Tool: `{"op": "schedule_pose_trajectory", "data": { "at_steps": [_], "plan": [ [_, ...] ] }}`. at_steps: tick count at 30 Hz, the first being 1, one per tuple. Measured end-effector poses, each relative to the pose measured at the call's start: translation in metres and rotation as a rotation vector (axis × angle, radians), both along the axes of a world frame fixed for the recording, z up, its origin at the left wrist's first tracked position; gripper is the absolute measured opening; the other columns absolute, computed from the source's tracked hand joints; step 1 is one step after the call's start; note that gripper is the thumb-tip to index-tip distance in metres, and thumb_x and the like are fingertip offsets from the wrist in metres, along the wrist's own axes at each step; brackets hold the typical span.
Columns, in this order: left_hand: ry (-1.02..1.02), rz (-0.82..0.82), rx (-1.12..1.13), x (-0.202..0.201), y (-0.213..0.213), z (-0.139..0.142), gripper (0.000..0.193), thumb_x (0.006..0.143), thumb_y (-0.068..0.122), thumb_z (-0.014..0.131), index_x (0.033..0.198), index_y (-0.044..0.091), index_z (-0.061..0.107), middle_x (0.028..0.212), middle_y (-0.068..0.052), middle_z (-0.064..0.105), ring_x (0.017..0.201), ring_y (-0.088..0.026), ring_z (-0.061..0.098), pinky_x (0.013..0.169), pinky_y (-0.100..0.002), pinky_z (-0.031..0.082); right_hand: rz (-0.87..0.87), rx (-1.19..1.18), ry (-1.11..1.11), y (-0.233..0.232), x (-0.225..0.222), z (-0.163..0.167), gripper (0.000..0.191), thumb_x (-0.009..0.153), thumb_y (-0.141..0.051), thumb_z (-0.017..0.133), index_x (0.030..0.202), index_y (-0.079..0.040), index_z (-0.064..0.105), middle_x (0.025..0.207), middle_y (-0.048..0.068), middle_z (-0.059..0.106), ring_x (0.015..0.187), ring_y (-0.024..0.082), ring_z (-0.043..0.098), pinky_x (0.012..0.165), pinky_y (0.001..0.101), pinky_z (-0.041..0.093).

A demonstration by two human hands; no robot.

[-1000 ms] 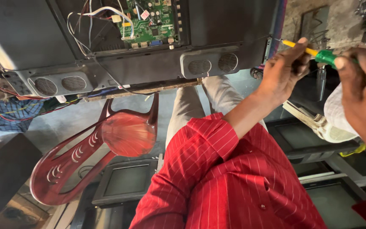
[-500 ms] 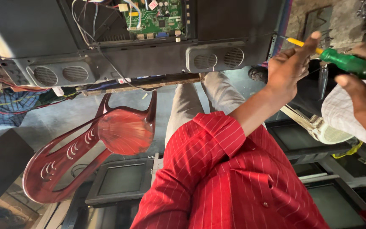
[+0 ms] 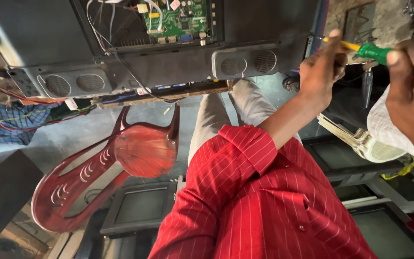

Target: The person works on the back of a CRT television, connecting wires to the circuit board and then using a screwdriver to tighten screws along the rear casing. The person moves a plastic chair to reposition the TV and continues securing the casing.

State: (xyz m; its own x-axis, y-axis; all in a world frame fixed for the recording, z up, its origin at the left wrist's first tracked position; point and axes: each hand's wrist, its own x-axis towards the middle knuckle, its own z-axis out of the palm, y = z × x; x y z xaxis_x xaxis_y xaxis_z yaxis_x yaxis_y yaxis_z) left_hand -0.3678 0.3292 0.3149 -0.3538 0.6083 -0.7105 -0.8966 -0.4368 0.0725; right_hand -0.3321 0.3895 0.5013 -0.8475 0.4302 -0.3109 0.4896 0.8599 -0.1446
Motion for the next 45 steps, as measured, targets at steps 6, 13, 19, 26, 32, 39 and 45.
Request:
{"op": "schedule_pose_trajectory", "data": {
  "at_steps": [6, 13, 19, 26, 32, 39, 45],
  "plan": [
    [0.101, 0.033, 0.048, 0.010, -0.003, -0.007, 0.041, 0.109, 0.030, 0.071, 0.080, 0.003, 0.061, 0.072, 0.003, 0.050, 0.057, -0.005, 0.039, 0.050, -0.025, 0.028, 0.117, -0.031, 0.124, -0.003, -0.007, -0.001, 0.009, 0.115, 0.001, 0.066, 0.123, 0.005, 0.063, 0.093, 0.018, 0.057, 0.073, 0.025, 0.055, 0.068, 0.0351, 0.046],
    [0.208, -0.039, -0.138, 0.030, -0.027, -0.027, 0.023, 0.105, 0.003, 0.046, 0.115, -0.003, 0.066, 0.100, -0.009, 0.067, 0.081, -0.013, 0.063, 0.071, -0.024, 0.049, 0.242, -0.068, 0.279, 0.006, -0.008, -0.012, 0.028, 0.108, 0.006, 0.071, 0.131, 0.006, 0.056, 0.112, 0.023, 0.061, 0.097, 0.032, 0.063, 0.084, 0.0397, 0.053],
    [0.293, -0.118, -0.097, 0.041, -0.051, -0.037, 0.026, 0.105, 0.003, 0.044, 0.123, -0.004, 0.062, 0.114, -0.018, 0.071, 0.096, -0.019, 0.073, 0.084, -0.028, 0.058, 0.028, -0.176, 0.385, -0.002, -0.004, -0.033, 0.028, 0.108, -0.001, 0.069, 0.132, 0.003, 0.054, 0.114, 0.015, 0.064, 0.101, 0.025, 0.068, 0.088, 0.0329, 0.054],
    [0.376, -0.261, -0.203, 0.026, -0.072, -0.034, 0.033, 0.100, 0.024, 0.073, 0.112, -0.006, 0.068, 0.086, -0.015, 0.075, 0.067, -0.018, 0.070, 0.059, -0.028, 0.051, 0.125, -0.015, 0.477, -0.013, 0.007, -0.029, 0.038, 0.104, 0.007, 0.080, 0.131, 0.009, 0.054, 0.114, 0.021, 0.064, 0.100, 0.029, 0.069, 0.088, 0.0356, 0.058],
    [0.364, -0.316, -0.266, 0.033, -0.082, -0.041, 0.034, 0.094, 0.025, 0.081, 0.103, -0.007, 0.072, 0.086, -0.012, 0.075, 0.070, -0.014, 0.070, 0.063, -0.027, 0.053, 0.108, -0.256, 0.632, -0.022, -0.003, -0.040, 0.030, 0.107, 0.016, 0.064, 0.129, 0.004, 0.048, 0.123, 0.015, 0.060, 0.114, 0.022, 0.066, 0.098, 0.0286, 0.055],
    [0.391, -0.252, -0.131, 0.043, -0.085, -0.063, 0.033, 0.101, 0.024, 0.074, 0.118, -0.005, 0.073, 0.100, -0.008, 0.075, 0.086, -0.012, 0.067, 0.079, -0.027, 0.053, -0.075, -0.311, 0.715, -0.022, 0.031, -0.082, 0.032, 0.108, 0.014, 0.062, 0.132, 0.005, 0.044, 0.125, 0.013, 0.060, 0.112, 0.017, 0.062, 0.093, 0.0247, 0.051],
    [0.213, -0.296, -0.034, 0.040, -0.082, -0.072, 0.032, 0.101, 0.025, 0.074, 0.118, -0.002, 0.072, 0.099, -0.010, 0.074, 0.083, -0.014, 0.067, 0.077, -0.029, 0.054, -0.349, -0.430, 0.787, -0.015, 0.057, -0.104, 0.019, 0.113, 0.007, 0.061, 0.131, 0.006, 0.054, 0.129, 0.014, 0.064, 0.115, 0.017, 0.063, 0.099, 0.0256, 0.054]
  ]
}}
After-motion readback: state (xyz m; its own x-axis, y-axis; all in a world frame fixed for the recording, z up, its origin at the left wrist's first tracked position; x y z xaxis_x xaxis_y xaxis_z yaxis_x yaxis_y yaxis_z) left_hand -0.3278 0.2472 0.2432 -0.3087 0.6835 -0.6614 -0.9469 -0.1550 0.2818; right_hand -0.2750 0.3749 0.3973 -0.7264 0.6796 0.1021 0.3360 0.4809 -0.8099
